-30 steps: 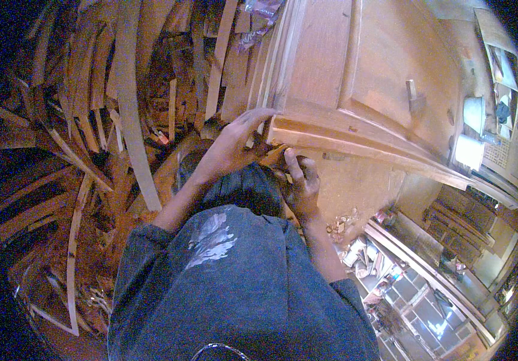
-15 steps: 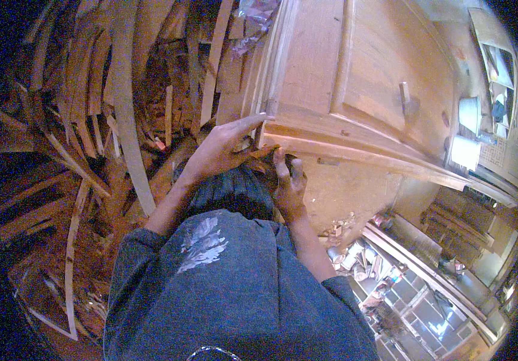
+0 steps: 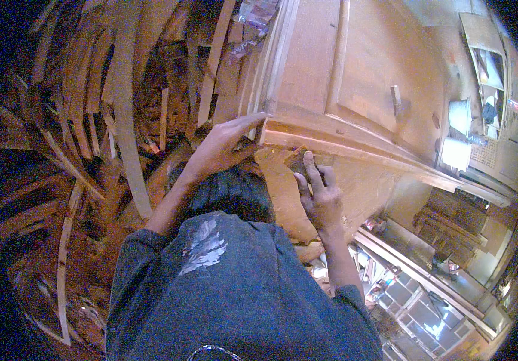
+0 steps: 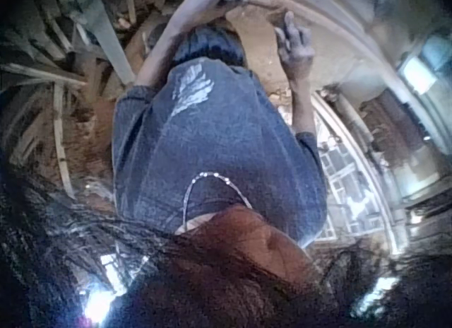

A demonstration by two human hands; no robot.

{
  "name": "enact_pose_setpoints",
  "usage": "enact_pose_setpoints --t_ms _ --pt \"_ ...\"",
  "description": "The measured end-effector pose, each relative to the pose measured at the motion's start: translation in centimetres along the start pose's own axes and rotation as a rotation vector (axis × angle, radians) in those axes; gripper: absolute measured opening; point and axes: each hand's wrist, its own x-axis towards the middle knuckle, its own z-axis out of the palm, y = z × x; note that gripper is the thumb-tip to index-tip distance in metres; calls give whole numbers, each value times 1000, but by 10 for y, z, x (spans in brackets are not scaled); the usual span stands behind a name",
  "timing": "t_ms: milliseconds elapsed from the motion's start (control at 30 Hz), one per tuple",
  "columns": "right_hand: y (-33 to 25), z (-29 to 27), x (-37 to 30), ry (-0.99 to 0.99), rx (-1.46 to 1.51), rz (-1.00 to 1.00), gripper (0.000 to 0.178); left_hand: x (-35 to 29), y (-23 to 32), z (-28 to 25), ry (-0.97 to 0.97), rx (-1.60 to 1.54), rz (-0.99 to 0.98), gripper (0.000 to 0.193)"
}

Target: The person applies filler to a wooden door using a scraper and sands the edges of the door frame with a sanding block.

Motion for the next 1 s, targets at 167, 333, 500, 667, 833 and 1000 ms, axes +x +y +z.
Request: enact_pose_setpoints --t_ms 167,333,500,667,833,1000 --pt "-13 5 28 -79 -52 -228 60 -2 3 1 -3 9 -18 63" --pt "-4 10 30 -106 -32 -223 60 -4 3 1 18 22 -10 64" --pt "-14 -11 34 -143 -55 -186 58 -6 -2 4 17 18 -31 65" --pt "-19 -3 43 -164 -57 -283 56 -3 5 -1 -20 1 -39 63" --pt "-5 -6 36 -185 -57 -228 55 -5 0 2 -12 25 -21 62" --pt "-7 -15 41 -183 -4 -253 56 -3 3 1 -6 24 -11 62"
